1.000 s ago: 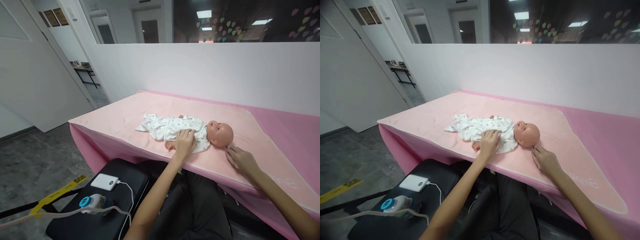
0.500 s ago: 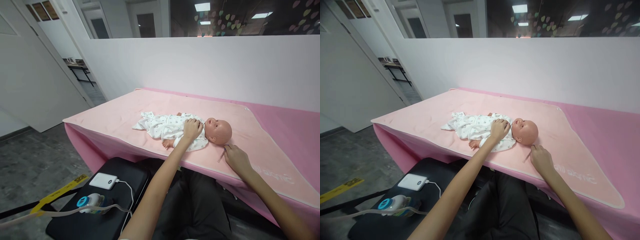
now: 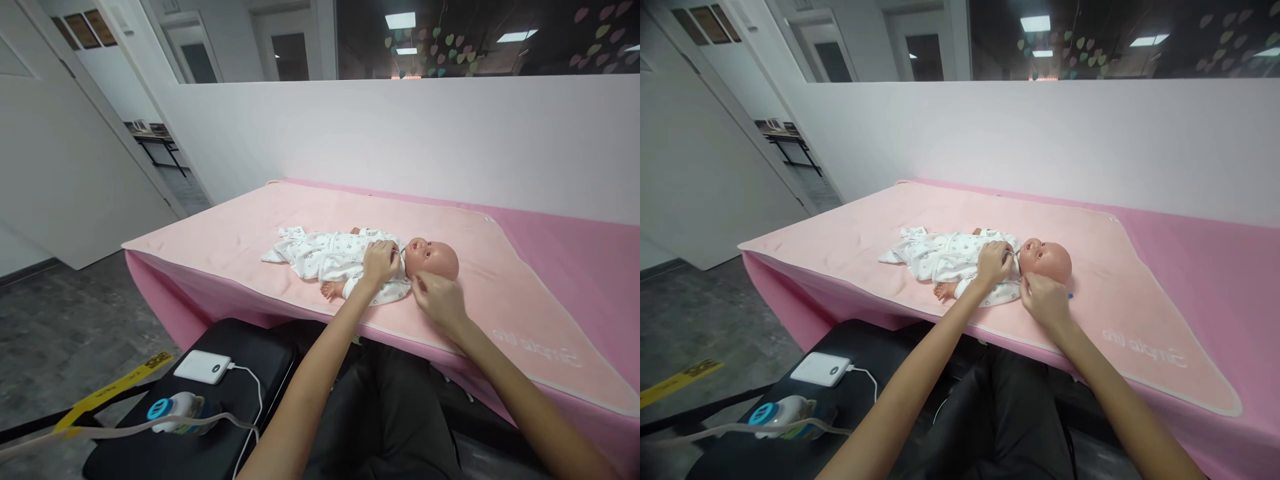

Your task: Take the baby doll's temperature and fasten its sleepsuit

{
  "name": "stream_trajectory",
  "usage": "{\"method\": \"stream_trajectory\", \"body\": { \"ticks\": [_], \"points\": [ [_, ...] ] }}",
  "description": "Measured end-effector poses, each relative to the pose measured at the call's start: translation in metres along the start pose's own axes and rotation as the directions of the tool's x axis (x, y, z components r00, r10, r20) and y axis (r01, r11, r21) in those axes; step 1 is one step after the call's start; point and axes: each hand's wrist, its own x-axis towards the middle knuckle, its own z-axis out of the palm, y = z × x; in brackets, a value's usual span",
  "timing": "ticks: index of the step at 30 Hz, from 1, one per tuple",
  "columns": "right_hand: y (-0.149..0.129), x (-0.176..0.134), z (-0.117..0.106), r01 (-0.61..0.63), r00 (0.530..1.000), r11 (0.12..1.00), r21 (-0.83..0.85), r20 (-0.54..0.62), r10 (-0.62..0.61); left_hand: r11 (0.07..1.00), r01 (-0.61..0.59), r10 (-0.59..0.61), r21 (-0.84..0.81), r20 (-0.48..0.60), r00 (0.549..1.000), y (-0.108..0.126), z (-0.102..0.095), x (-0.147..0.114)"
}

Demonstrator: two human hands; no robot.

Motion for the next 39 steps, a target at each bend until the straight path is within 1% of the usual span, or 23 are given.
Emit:
{"method": "stream_trajectory", "body": {
  "ticks": [2,3,4,6,9,12,14,15,18,21,25,28,30,32,34,36,37,39],
  "points": [
    [-0.017,0.024,0.012,0.073,0.985,0.993,0.095,-0.162,-0.057,1.0,-0.004,0.004,0.004,-0.001,1.0,-0.001,0.0,0.0],
    [-0.025,0.037,0.019,0.087,0.973,0.987,0.135,-0.223,-0.056,1.0,-0.004,0.004,0.018,0.0,1.0,-0.002,0.0,0.0],
    [-0.031,0.048,0.028,0.094,0.965,0.98,0.177,-0.26,-0.045,0.999,0.001,-0.002,0.035,0.001,1.0,-0.003,0.002,0.0],
    [-0.041,0.064,0.047,0.064,0.954,0.963,0.262,-0.299,0.018,0.996,0.036,-0.036,0.077,0.009,0.999,-0.006,0.005,0.002],
    [-0.046,0.068,0.072,0.032,0.923,0.913,0.407,-0.362,0.129,0.987,0.099,-0.102,0.124,0.022,0.995,-0.009,0.012,0.005],
    [-0.044,0.055,0.086,0.094,0.893,0.85,0.518,-0.421,0.158,0.988,0.065,-0.07,0.139,0.026,0.997,-0.009,0.015,0.006],
    [-0.042,0.047,0.089,0.133,0.894,0.825,0.549,-0.426,0.14,0.987,0.056,-0.06,0.148,0.023,0.998,-0.007,0.014,0.006],
    [-0.041,0.045,0.089,0.133,0.897,0.815,0.563,-0.418,0.142,0.986,0.066,-0.069,0.15,0.016,0.997,-0.006,0.013,0.005],
    [-0.042,0.045,0.088,0.071,0.9,0.791,0.608,-0.381,0.212,0.988,0.102,-0.099,0.12,-0.032,0.995,-0.004,0.011,0.002],
    [-0.044,0.047,0.087,0.041,0.87,0.775,0.63,-0.404,0.283,0.991,0.125,-0.119,0.047,-0.112,0.987,-0.003,0.009,-0.001],
    [-0.047,0.048,0.085,0.094,0.838,0.751,0.654,-0.459,0.296,0.993,0.117,-0.119,-0.019,-0.196,0.973,-0.003,0.006,-0.004],
    [-0.049,0.049,0.081,0.08,0.823,0.766,0.638,-0.476,0.311,0.994,0.106,-0.112,-0.038,-0.219,0.969,-0.005,0.006,-0.004],
    [-0.048,0.052,0.076,0.058,0.839,0.785,0.617,-0.456,0.297,0.994,0.099,-0.106,-0.04,-0.228,0.968,-0.006,0.007,-0.004],
    [-0.045,0.056,0.07,0.045,0.879,0.806,0.59,-0.406,0.249,0.995,0.092,-0.1,-0.047,-0.229,0.968,-0.007,0.007,-0.004],
    [-0.039,0.06,0.064,0.051,0.93,0.823,0.566,-0.328,0.168,0.994,0.09,-0.103,-0.068,-0.221,0.97,-0.007,0.007,-0.005],
    [-0.032,0.063,0.06,0.067,0.963,0.833,0.55,-0.254,0.09,0.991,0.098,-0.115,-0.093,-0.209,0.971,-0.006,0.005,-0.006],
    [-0.029,0.064,0.059,0.071,0.971,0.836,0.544,-0.23,0.068,0.989,0.104,-0.123,-0.102,-0.203,0.971,-0.005,0.004,-0.006],
    [-0.026,0.063,0.061,0.068,0.972,0.84,0.538,-0.224,0.065,0.986,0.122,-0.143,-0.117,-0.191,0.971,-0.003,0.003,-0.007]
  ]
}}
